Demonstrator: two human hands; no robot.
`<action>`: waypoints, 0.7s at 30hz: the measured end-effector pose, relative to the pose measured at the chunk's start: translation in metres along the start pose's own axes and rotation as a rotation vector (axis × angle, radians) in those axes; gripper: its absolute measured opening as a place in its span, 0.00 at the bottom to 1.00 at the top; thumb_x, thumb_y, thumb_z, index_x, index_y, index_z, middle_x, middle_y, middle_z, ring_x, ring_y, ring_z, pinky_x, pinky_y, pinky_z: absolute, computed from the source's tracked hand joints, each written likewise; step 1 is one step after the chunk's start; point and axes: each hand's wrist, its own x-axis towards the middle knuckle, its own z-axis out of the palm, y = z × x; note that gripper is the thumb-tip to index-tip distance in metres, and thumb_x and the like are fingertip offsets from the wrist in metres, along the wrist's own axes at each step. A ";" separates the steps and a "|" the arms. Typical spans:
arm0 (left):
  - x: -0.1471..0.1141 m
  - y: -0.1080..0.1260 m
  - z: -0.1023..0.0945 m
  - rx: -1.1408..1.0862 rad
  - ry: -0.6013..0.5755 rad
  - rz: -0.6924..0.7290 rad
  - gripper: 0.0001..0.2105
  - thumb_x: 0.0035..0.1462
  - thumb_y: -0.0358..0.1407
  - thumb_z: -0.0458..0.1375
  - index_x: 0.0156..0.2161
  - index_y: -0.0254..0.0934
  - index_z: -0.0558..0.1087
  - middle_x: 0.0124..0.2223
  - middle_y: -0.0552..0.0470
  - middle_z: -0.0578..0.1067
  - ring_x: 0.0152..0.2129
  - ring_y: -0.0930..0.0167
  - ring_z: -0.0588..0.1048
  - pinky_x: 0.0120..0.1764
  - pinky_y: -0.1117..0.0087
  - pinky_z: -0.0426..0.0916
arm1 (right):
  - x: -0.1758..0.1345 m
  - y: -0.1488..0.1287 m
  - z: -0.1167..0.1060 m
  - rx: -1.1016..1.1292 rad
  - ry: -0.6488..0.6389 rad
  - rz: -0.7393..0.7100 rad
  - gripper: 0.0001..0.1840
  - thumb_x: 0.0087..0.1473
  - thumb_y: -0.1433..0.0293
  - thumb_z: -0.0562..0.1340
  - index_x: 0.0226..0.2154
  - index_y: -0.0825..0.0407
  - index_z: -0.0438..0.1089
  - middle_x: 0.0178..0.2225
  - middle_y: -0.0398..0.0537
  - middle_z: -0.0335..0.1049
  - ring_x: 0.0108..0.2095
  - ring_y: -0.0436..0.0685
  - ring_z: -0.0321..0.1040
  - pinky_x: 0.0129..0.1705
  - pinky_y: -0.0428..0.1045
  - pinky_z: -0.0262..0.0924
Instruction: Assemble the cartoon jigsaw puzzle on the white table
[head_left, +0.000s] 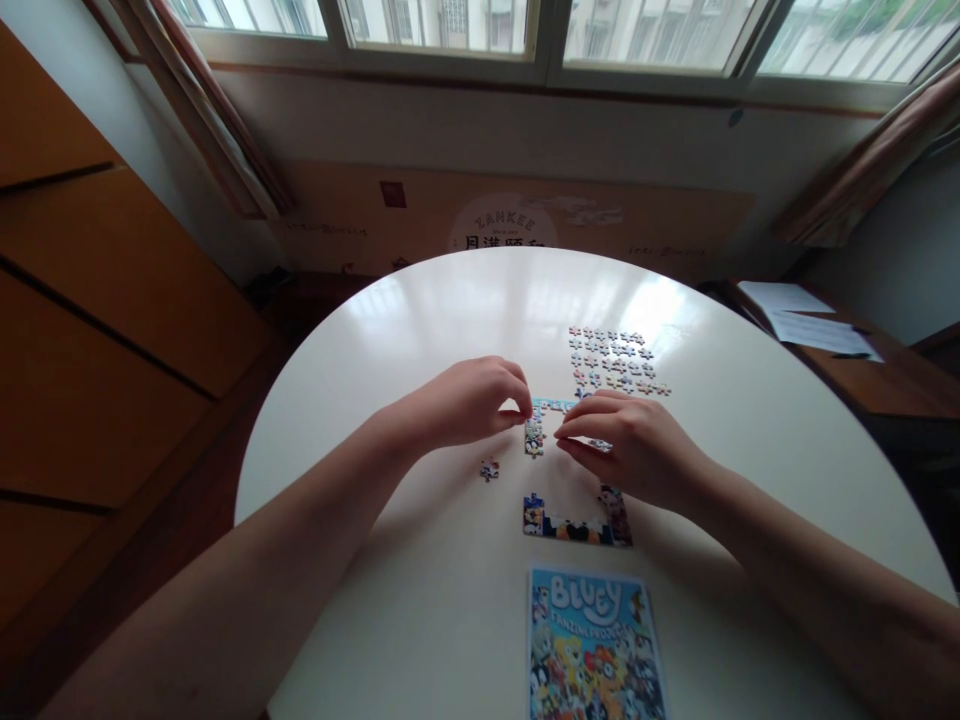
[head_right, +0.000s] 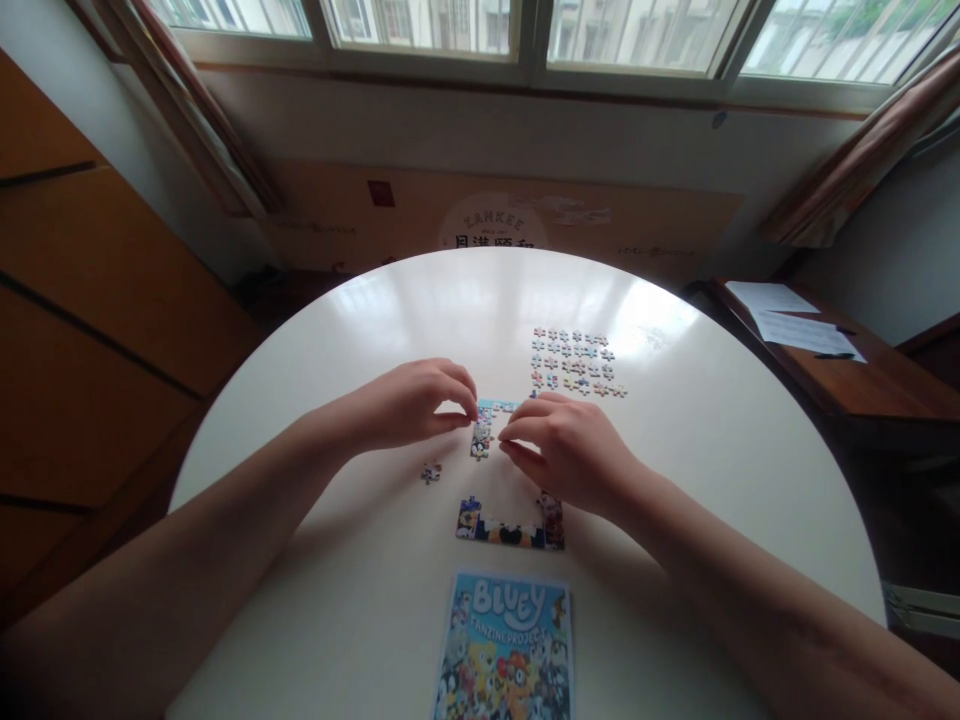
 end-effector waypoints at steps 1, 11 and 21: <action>-0.001 0.000 -0.001 -0.004 0.003 0.010 0.06 0.60 0.31 0.62 0.38 0.40 0.82 0.43 0.50 0.81 0.39 0.69 0.77 0.43 0.68 0.69 | 0.000 0.001 0.001 -0.004 0.006 0.012 0.10 0.64 0.65 0.62 0.36 0.46 0.80 0.39 0.44 0.81 0.38 0.56 0.75 0.36 0.51 0.66; -0.004 0.008 -0.007 0.034 -0.067 0.044 0.05 0.57 0.34 0.66 0.39 0.43 0.82 0.43 0.52 0.82 0.42 0.67 0.76 0.44 0.66 0.67 | 0.003 0.005 0.004 0.054 0.038 -0.032 0.11 0.62 0.72 0.61 0.43 0.48 0.79 0.44 0.48 0.80 0.44 0.59 0.74 0.46 0.57 0.68; -0.001 0.011 0.000 0.078 -0.150 0.012 0.06 0.54 0.34 0.65 0.38 0.43 0.82 0.42 0.51 0.82 0.42 0.66 0.76 0.44 0.66 0.68 | 0.006 0.004 0.010 0.134 -0.023 -0.095 0.15 0.64 0.72 0.59 0.47 0.41 0.77 0.48 0.42 0.80 0.49 0.58 0.73 0.53 0.60 0.63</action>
